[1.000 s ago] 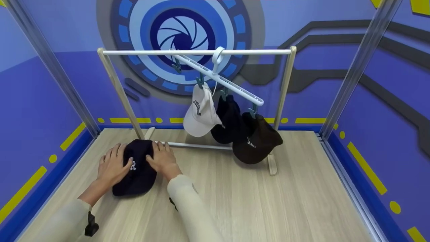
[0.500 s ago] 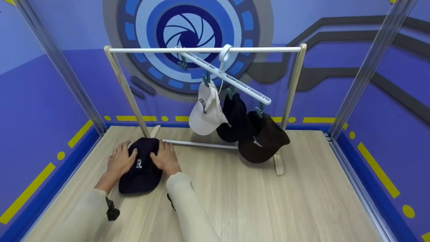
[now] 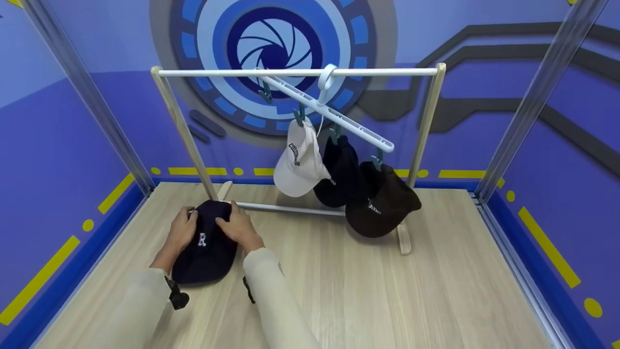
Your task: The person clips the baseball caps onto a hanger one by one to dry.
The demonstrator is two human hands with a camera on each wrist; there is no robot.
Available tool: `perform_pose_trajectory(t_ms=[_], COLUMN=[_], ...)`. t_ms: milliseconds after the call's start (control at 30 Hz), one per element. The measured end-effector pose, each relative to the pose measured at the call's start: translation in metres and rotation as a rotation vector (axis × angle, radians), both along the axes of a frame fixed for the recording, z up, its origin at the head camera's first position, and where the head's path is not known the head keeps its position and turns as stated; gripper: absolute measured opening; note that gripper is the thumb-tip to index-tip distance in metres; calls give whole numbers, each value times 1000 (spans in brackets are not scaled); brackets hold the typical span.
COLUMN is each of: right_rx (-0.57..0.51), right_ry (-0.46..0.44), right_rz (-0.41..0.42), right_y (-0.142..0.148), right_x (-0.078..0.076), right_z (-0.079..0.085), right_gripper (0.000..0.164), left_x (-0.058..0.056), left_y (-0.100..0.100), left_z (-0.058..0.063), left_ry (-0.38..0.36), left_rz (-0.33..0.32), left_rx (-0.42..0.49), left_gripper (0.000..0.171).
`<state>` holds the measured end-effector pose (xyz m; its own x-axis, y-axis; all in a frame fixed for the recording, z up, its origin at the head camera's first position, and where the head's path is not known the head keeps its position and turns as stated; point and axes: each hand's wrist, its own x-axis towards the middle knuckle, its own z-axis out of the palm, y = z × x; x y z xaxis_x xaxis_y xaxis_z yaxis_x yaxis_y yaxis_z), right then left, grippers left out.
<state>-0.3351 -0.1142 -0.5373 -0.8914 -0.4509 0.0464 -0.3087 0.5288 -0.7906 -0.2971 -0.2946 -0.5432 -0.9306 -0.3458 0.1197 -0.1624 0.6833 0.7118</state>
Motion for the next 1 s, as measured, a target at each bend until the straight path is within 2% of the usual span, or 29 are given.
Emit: perform_pose_trajectory(t_ms=[200,367,467,567,700,800,1000], right_rx=[-68,-86,-132,-170,-175,-165,-153], right_ry=[8,55,24,-38,-74,-69,-24], right_rz=[-41,-40,-39,-27,-13,-9,-7], right_y=[4,9,13,17,19,19,18], right_x=[0,2,4,8,10,11,12], right_z=[3,-4,-8,-11,-14,-14,-12], right_gripper=[65,54,51,52,56,60,55], left_x=[-4,-3,-1,2,6,7,8], left_y=[4,10,13,15,16,17,17], left_z=[2,0,-1,-1,2,5,7], left_ry=[4,0,25,48,72,83,119], left_rz=[12,4,4,2,-6,-1,7], left_rx=[-14,-41,-54,-67,-80,-97,-128], left_gripper=[45,41,36,32,31,31,26])
